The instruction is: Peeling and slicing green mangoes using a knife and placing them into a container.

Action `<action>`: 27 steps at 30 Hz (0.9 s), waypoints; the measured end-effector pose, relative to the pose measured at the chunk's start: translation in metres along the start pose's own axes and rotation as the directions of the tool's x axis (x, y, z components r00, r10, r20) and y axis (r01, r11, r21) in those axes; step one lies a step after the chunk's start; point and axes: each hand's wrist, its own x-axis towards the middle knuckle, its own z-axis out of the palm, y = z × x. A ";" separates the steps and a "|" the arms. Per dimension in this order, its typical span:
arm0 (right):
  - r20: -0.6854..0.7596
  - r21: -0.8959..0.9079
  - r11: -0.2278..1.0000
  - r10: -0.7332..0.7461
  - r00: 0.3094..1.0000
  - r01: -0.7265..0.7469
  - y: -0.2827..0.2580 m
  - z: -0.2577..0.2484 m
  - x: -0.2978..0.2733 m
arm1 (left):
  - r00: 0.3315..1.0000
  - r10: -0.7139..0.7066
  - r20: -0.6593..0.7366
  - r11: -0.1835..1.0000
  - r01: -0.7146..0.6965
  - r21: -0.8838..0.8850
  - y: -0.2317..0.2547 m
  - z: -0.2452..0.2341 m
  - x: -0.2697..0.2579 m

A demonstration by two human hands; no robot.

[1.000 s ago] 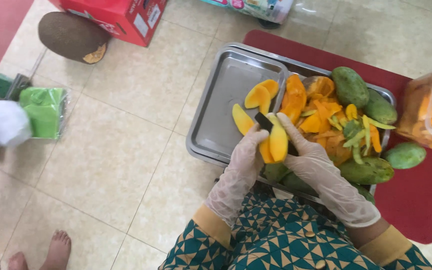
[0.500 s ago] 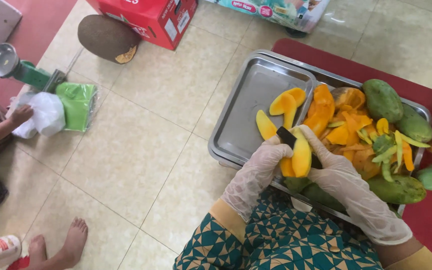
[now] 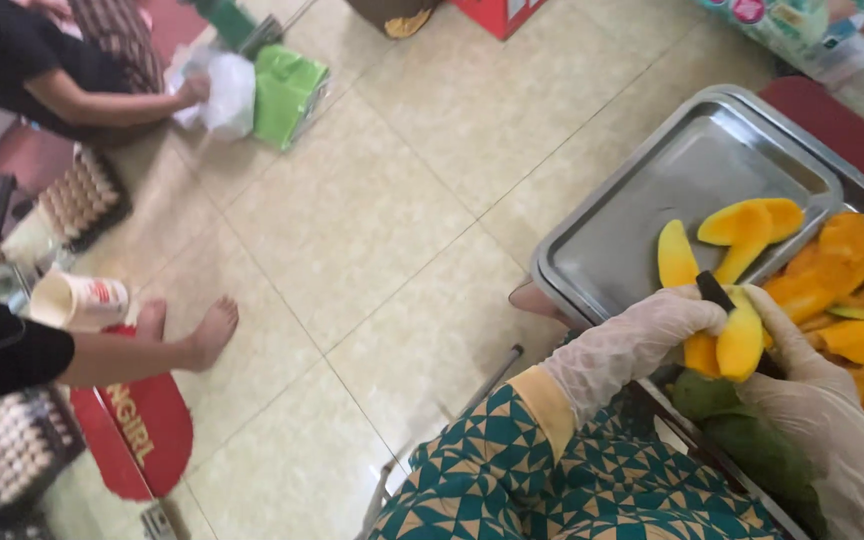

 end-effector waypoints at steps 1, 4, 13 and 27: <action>0.033 0.045 0.999 -0.014 0.999 0.012 0.006 0.002 0.005 | 0.998 0.050 0.043 0.994 -0.046 -0.098 -0.019 -0.005 0.018; 0.066 0.119 0.993 -0.001 0.998 -0.006 0.006 0.008 0.002 | 0.997 0.052 0.048 0.981 -0.042 -0.187 -0.027 -0.004 0.027; 0.092 0.046 0.995 -0.095 0.991 0.091 0.052 0.010 0.048 | 0.993 0.026 0.111 0.958 0.007 -0.286 -0.052 -0.006 0.056; 0.044 -0.080 0.989 -0.122 0.992 0.125 0.049 -0.001 0.090 | 0.996 -0.044 -0.074 0.996 0.038 -0.084 0.019 0.002 -0.019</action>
